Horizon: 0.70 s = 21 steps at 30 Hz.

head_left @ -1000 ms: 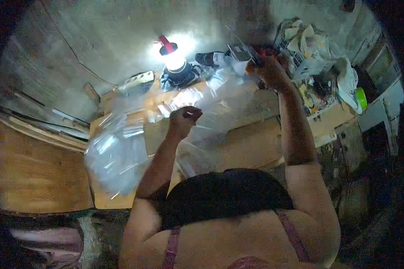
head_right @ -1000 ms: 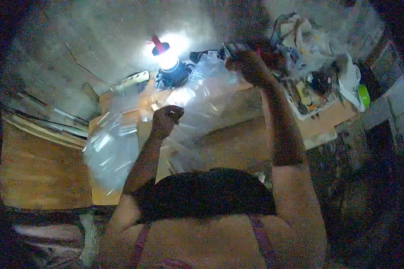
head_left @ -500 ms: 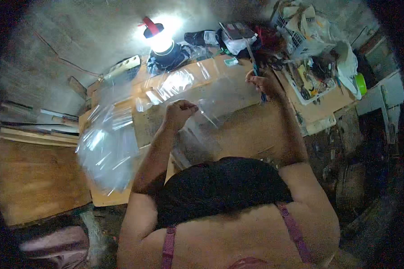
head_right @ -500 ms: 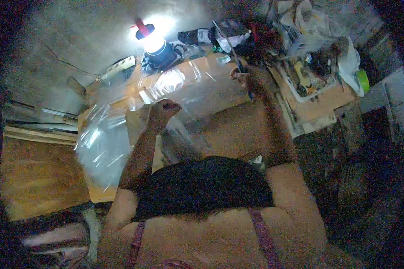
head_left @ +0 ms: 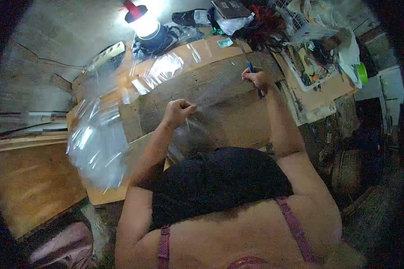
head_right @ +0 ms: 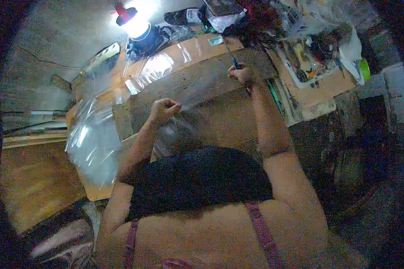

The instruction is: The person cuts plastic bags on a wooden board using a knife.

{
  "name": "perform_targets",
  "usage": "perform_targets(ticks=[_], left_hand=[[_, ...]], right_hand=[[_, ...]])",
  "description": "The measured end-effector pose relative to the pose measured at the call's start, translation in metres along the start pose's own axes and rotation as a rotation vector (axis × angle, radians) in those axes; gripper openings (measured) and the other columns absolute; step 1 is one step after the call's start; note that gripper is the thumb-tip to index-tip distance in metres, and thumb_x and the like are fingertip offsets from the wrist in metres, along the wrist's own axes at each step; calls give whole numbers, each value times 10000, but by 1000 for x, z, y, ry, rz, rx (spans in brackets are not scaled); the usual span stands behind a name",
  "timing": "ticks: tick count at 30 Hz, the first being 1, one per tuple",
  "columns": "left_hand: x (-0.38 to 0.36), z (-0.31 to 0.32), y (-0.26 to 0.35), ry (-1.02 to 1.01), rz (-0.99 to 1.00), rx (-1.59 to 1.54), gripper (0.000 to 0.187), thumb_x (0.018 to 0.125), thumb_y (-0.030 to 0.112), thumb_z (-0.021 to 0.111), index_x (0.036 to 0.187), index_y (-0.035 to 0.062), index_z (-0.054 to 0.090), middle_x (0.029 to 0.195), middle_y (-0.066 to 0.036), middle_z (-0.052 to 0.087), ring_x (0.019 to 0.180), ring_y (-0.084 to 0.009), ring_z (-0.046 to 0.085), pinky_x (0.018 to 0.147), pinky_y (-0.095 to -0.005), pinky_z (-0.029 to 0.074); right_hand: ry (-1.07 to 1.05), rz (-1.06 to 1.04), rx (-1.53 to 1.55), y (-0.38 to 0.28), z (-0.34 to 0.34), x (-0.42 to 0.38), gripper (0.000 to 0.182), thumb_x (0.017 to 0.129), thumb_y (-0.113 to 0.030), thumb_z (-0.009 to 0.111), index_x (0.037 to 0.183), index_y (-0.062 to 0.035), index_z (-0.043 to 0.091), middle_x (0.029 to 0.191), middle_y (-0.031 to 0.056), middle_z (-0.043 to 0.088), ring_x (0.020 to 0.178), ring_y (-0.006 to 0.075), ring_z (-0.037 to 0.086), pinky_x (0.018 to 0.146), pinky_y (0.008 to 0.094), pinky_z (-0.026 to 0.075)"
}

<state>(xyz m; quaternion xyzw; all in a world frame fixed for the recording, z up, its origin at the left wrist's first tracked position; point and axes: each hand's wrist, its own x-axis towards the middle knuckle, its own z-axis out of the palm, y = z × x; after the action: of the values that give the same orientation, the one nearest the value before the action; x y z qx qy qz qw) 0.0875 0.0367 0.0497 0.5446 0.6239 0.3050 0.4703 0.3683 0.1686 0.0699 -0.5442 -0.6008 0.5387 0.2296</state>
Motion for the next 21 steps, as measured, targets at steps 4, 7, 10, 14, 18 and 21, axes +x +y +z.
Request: perform_targets(ticks=[4, 7, 10, 14, 18, 21], left_hand=[[3, -1, -12, 145, 7, 113, 174, 707, 171, 650, 694, 7, 593, 627, -76, 598, 561, -113, 542, 512, -248, 435], [7, -5, -24, 228, 101, 185, 167, 711, 179, 647, 697, 26, 581, 620, -70, 595, 556, -109, 537, 513, -248, 434], [12, -13, -33, 249, 85, 213, 179, 701, 191, 652, 720, 31, 576, 629, -80, 594, 574, -128, 556, 531, -269, 441], [25, -24, -55, 274, 58, 341, 222, 668, 214, 670, 756, 31, 579, 668, -120, 599, 625, -199, 598, 563, -308, 454], [24, -36, -41, 296, 56, 326, 240, 658, 247, 673, 763, 47, 594, 687, -121, 601, 652, -237, 597, 580, -315, 457], [28, -47, -36, 180, -8, 488, 245, 657, 284, 664, 761, 68, 611, 703, -110, 603, 681, -250, 593, 607, -323, 457]], right_hand=[[78, -118, -16, 19, 14, 7, 165, 740, -237, 586, 691, -80, 592, 667, 8, 570, 543, 100, 473, 508, 258, 372], [-2, 182, -199, 12, 20, 13, 193, 732, -248, 581, 685, -62, 597, 665, 18, 574, 591, 136, 508, 598, 283, 402], [150, 76, -311, 51, 36, 32, 198, 717, -249, 585, 686, -54, 599, 651, 28, 575, 607, 143, 519, 610, 283, 404], [273, 116, -450, 73, 54, 48, 190, 707, -242, 592, 689, -53, 604, 630, 39, 581, 603, 152, 537, 591, 294, 413], [304, 51, -491, 60, 68, 42, 188, 688, -232, 604, 704, -45, 610, 636, 101, 592, 596, 230, 574, 558, 342, 426], [307, -52, -450, 51, 74, 32, 195, 675, -220, 613, 738, -36, 605, 669, 147, 592, 632, 290, 580, 573, 374, 435]])
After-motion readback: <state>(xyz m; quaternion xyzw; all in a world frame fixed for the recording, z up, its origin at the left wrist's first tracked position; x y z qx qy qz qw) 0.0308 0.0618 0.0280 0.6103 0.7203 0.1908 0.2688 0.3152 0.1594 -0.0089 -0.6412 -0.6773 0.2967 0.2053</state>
